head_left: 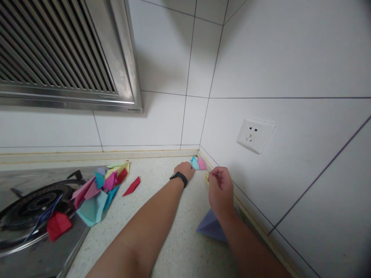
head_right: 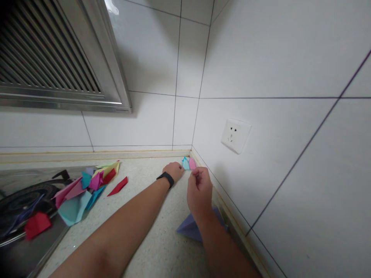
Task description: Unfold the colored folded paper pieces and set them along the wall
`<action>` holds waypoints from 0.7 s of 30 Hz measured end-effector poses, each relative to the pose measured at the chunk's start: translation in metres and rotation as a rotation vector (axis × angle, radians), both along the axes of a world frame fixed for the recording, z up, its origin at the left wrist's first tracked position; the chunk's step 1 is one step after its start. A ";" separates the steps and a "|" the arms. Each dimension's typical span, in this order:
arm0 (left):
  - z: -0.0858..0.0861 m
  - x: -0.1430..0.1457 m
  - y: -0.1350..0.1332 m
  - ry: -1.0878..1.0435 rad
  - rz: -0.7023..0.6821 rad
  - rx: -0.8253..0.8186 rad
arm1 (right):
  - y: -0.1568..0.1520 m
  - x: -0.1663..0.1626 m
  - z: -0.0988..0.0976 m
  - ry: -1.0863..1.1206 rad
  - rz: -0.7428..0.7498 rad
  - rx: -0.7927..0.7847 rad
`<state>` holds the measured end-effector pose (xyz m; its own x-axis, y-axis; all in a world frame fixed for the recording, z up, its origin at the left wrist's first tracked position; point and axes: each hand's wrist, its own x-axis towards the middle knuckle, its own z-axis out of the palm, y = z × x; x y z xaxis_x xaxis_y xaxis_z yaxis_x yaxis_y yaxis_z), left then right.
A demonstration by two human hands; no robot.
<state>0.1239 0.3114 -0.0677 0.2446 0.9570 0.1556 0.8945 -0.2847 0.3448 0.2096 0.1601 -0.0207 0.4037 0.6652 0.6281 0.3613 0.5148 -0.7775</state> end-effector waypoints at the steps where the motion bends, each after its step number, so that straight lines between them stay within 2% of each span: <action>1: 0.001 -0.002 -0.005 0.014 -0.009 0.013 | -0.002 0.000 0.000 -0.048 -0.011 0.000; 7: 0.017 -0.020 -0.046 0.108 -0.093 0.087 | -0.012 -0.003 -0.002 -0.488 -0.100 0.056; 11: 0.026 -0.040 -0.085 0.179 -0.157 0.101 | -0.014 -0.008 -0.007 -0.710 -0.071 0.098; 17: 0.031 -0.085 -0.163 0.298 -0.228 0.139 | -0.017 -0.019 -0.011 -0.812 -0.040 0.088; 21: 0.036 -0.130 -0.208 0.457 -0.404 0.208 | -0.027 -0.029 -0.008 -0.843 0.080 0.084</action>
